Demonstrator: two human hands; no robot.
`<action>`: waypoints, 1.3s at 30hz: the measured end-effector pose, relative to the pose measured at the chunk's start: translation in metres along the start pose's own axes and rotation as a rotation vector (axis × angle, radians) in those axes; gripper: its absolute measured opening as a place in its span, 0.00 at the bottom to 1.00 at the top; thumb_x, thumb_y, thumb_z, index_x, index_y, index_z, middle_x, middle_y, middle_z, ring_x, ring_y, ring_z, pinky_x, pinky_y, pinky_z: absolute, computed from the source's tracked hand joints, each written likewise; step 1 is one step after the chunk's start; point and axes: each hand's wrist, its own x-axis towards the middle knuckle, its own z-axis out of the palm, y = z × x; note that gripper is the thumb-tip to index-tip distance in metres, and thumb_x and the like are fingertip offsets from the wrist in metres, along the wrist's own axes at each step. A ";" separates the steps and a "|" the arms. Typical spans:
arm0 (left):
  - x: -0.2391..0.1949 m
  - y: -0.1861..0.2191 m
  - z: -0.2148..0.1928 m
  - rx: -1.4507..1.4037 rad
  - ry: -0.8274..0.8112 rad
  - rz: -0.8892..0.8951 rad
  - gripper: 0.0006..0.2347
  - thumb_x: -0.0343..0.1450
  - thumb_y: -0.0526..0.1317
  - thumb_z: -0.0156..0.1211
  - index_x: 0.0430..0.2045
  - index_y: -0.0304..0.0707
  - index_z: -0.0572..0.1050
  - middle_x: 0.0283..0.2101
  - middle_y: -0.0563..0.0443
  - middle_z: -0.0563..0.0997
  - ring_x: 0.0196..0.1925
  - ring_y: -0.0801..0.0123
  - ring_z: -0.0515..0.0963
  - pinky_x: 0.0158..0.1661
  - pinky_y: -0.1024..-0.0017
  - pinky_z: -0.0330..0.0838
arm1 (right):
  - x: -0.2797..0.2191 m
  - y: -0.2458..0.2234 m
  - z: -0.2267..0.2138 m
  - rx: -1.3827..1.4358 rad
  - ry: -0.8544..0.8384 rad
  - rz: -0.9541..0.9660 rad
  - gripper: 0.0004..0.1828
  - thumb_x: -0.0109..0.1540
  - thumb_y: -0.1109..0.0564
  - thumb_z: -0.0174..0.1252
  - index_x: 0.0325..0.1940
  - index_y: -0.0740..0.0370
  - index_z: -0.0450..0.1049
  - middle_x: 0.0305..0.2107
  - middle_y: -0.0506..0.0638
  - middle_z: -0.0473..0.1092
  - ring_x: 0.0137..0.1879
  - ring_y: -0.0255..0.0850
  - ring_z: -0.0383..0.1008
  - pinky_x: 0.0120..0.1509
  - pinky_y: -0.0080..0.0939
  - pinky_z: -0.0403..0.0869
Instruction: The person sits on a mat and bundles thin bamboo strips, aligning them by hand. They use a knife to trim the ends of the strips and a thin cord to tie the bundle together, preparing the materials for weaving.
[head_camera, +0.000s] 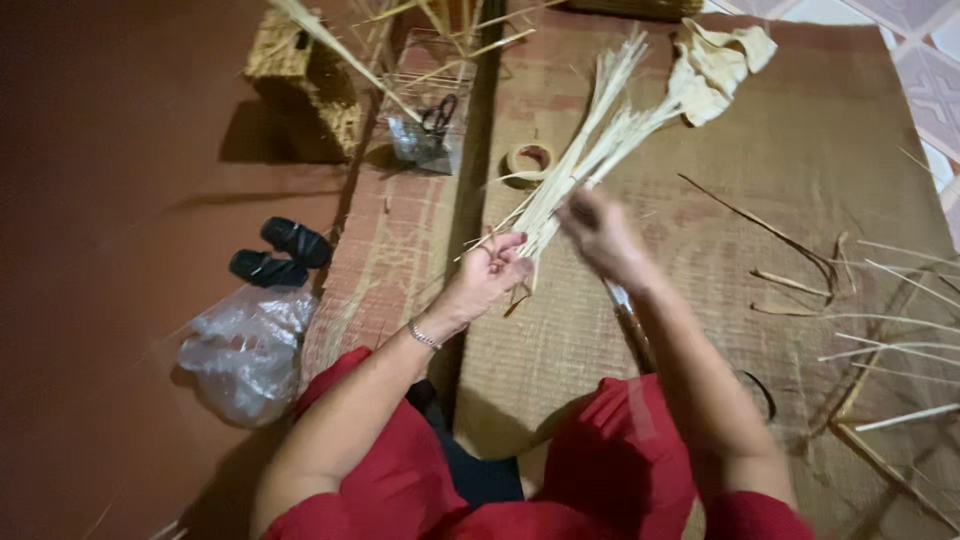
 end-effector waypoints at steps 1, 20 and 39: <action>-0.004 0.005 0.000 -0.068 -0.003 0.006 0.17 0.75 0.37 0.64 0.55 0.28 0.69 0.36 0.58 0.74 0.34 0.83 0.74 0.36 0.81 0.73 | -0.003 -0.008 0.024 0.079 -0.041 -0.071 0.12 0.67 0.56 0.58 0.50 0.67 0.73 0.41 0.58 0.78 0.48 0.44 0.77 0.53 0.46 0.76; -0.076 0.004 -0.084 0.335 0.578 0.289 0.13 0.77 0.39 0.54 0.49 0.29 0.79 0.49 0.42 0.83 0.53 0.63 0.78 0.55 0.68 0.72 | -0.020 -0.082 0.167 -0.007 -0.188 -0.334 0.07 0.65 0.58 0.54 0.41 0.66 0.71 0.30 0.66 0.74 0.36 0.62 0.77 0.41 0.57 0.74; -0.151 0.016 -0.181 1.038 0.446 -0.087 0.13 0.67 0.44 0.68 0.19 0.30 0.77 0.23 0.34 0.78 0.24 0.57 0.78 0.29 0.59 0.73 | -0.089 -0.208 0.210 -0.105 -0.058 -1.194 0.19 0.72 0.61 0.50 0.67 0.69 0.66 0.58 0.66 0.70 0.64 0.59 0.72 0.66 0.60 0.71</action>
